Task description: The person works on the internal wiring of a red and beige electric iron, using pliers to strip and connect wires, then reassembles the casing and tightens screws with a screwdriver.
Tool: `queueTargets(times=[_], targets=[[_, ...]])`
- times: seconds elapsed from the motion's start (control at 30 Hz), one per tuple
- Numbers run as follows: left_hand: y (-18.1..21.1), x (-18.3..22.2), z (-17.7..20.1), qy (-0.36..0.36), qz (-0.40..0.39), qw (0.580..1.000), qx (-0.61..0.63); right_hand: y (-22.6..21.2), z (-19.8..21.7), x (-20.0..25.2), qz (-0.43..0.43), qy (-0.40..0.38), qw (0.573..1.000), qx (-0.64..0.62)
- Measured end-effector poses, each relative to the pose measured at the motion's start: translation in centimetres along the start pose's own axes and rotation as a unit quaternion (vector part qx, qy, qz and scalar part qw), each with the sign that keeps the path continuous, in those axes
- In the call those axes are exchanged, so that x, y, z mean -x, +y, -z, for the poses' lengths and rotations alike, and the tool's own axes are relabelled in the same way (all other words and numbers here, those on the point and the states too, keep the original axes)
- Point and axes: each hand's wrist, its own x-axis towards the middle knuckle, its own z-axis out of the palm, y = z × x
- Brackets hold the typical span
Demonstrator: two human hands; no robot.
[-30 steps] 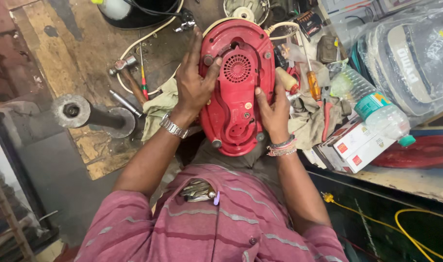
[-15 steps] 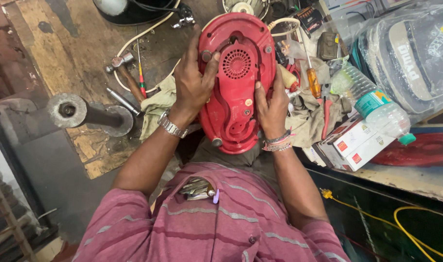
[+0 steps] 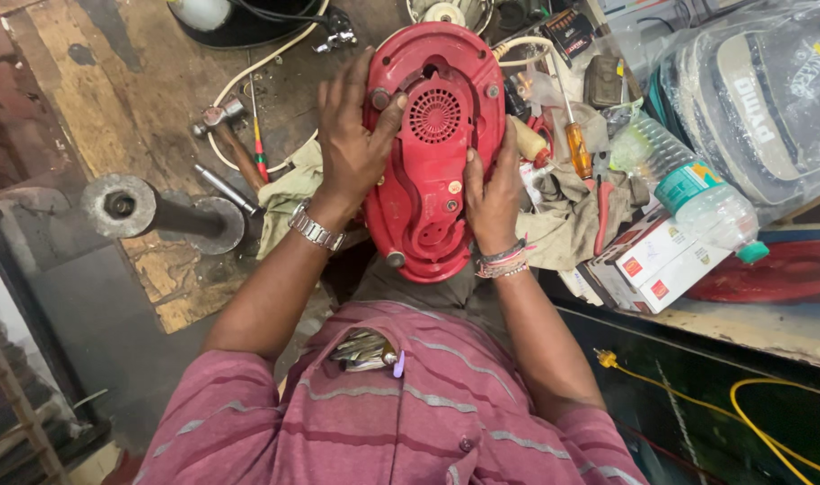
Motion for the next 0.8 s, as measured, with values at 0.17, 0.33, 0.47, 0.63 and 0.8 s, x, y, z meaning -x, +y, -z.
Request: queueTargets(times=[0.17,0.33,0.47,0.63,0.8], targets=[[-0.8,-0.5,0.1,-0.022,0.046,0.997,0.051,1.1,0.1,0.0,-0.046,-0.046,0.99,-0.128],[-1.1,-0.5,-0.2,-0.027,0.032,0.989,0.14,3.0,-0.1,-0.7,-0.049,-0.091,0.971,-0.215],[-1.2,-0.1,-0.3,-0.027,0.116,0.982,0.146,2.6,-0.4,-0.8,-0.062,-0.084,0.975,-0.196],[-2.2,1.0,1.1,-0.092,0.101,0.971,0.198,1.3,-0.2,-0.7,-0.064,-0.098,0.965,-0.236],[-2.3,3.6,2.5,-0.142,0.19,0.952,0.195,1.4,-0.1,-0.3,-0.077,-0.119,0.961,-0.238]])
